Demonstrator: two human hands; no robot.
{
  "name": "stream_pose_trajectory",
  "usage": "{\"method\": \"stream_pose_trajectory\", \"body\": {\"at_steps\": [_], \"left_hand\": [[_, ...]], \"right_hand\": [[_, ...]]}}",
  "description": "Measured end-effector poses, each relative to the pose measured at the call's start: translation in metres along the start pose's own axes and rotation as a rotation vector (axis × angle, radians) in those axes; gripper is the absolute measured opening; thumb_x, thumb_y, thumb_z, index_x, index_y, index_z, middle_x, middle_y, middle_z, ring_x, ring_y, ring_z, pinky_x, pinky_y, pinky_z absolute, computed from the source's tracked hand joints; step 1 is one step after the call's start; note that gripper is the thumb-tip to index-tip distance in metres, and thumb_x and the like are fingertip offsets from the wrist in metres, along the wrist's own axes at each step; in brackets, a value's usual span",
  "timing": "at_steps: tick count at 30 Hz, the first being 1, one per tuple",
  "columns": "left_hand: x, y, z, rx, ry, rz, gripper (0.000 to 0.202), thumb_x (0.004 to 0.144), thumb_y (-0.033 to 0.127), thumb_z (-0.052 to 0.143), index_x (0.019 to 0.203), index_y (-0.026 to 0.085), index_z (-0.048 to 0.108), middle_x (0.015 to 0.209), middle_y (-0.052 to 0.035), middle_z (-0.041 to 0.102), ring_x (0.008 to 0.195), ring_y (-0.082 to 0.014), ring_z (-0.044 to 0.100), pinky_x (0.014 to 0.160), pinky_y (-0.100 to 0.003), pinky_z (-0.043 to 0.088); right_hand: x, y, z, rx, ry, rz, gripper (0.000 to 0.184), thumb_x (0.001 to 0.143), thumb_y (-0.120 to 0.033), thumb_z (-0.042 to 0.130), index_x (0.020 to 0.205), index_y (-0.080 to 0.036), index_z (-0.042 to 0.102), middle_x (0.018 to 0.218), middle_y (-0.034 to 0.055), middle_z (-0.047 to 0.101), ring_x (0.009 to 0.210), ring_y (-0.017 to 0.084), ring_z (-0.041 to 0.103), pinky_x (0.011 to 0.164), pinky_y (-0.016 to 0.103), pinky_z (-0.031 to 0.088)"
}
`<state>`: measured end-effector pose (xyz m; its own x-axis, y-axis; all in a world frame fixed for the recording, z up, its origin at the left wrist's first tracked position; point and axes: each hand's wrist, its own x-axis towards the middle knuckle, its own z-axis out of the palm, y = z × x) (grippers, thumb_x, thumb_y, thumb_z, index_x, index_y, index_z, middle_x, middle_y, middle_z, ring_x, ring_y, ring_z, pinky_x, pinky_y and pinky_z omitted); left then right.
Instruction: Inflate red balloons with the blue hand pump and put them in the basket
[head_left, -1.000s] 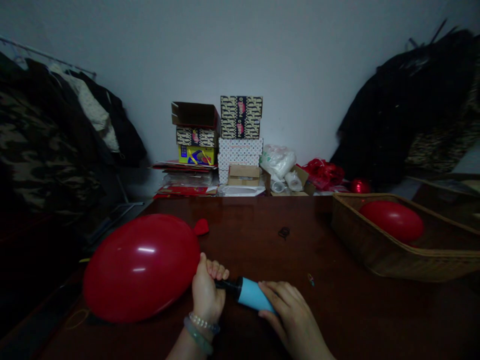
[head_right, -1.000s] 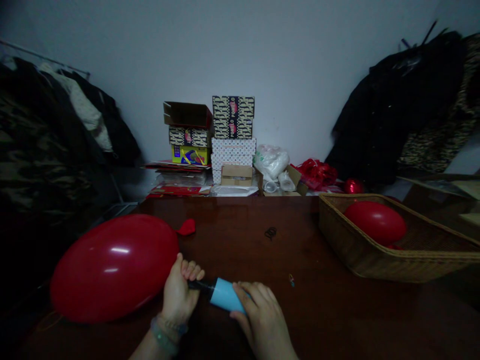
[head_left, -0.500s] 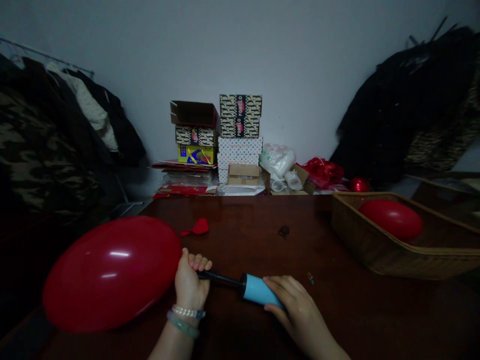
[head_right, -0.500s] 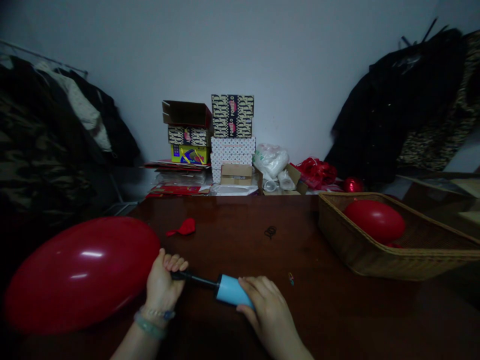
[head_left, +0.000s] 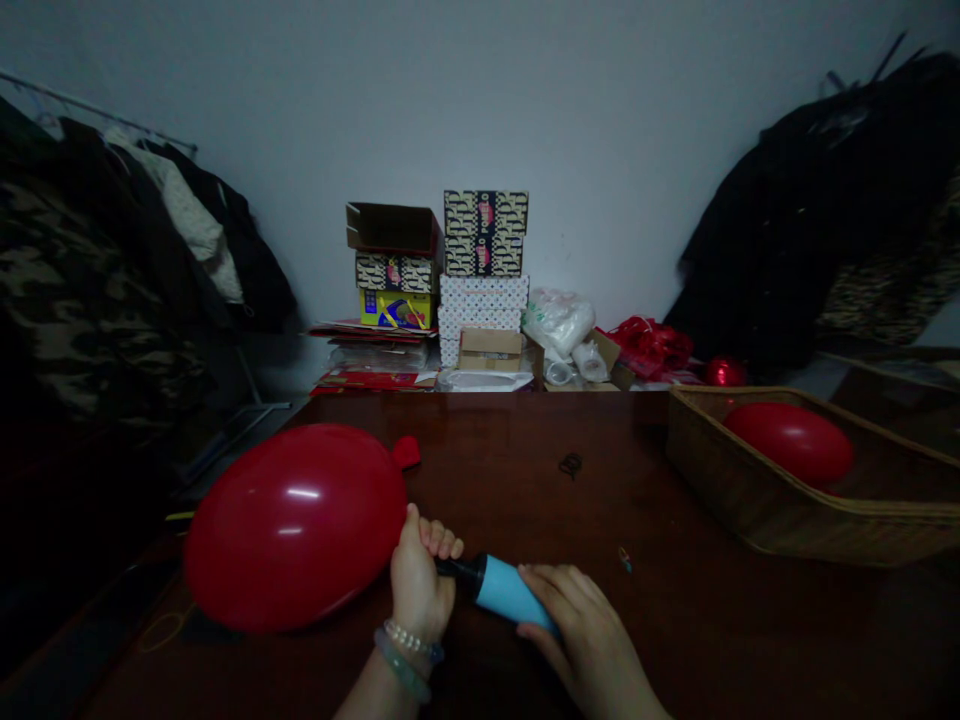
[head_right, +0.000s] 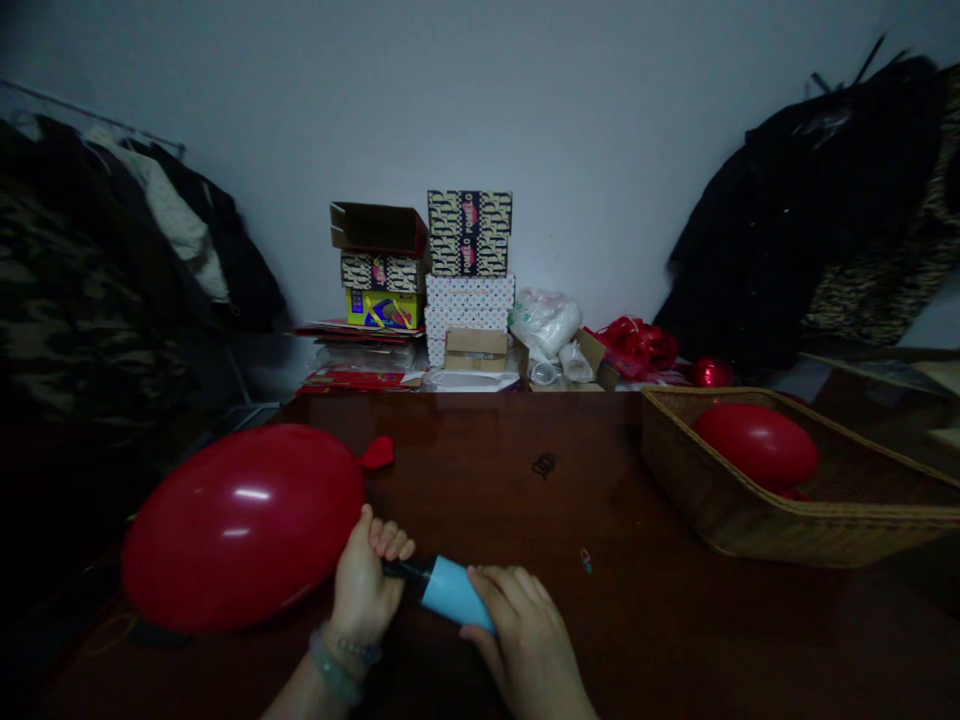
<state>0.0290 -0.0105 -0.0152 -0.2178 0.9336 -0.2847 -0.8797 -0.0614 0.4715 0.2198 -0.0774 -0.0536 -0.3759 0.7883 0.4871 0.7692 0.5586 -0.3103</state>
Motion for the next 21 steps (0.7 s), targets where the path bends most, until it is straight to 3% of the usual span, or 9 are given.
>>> {"method": "stream_pose_trajectory", "body": {"at_steps": [12, 21], "left_hand": [[0.02, 0.036, 0.01, -0.041, 0.057, 0.116, 0.045, 0.091, 0.029, 0.051, 0.054, 0.019, 0.027, 0.044, 0.007, 0.027, 0.037, -0.0065, 0.026, 0.041, -0.023, 0.024], [0.021, 0.023, 0.001, -0.057, 0.033, 0.095, 0.045, 0.089, 0.031, 0.055, 0.056, 0.019, 0.029, 0.046, 0.0078, 0.026, 0.037, -0.0059, 0.025, 0.041, -0.023, 0.024]], "right_hand": [[0.002, 0.044, -0.019, -0.021, 0.031, -0.033, 0.044, 0.087, -0.033, 0.064, 0.13, -0.025, 0.053, 0.119, 0.0089, 0.064, 0.107, 0.025, 0.061, 0.091, 0.042, 0.051], [-0.004, 0.035, -0.011, -0.026, 0.09, -0.073, 0.038, 0.09, -0.028, 0.058, 0.127, -0.019, 0.053, 0.114, 0.0114, 0.065, 0.102, 0.025, 0.062, 0.089, 0.043, 0.053]]}}
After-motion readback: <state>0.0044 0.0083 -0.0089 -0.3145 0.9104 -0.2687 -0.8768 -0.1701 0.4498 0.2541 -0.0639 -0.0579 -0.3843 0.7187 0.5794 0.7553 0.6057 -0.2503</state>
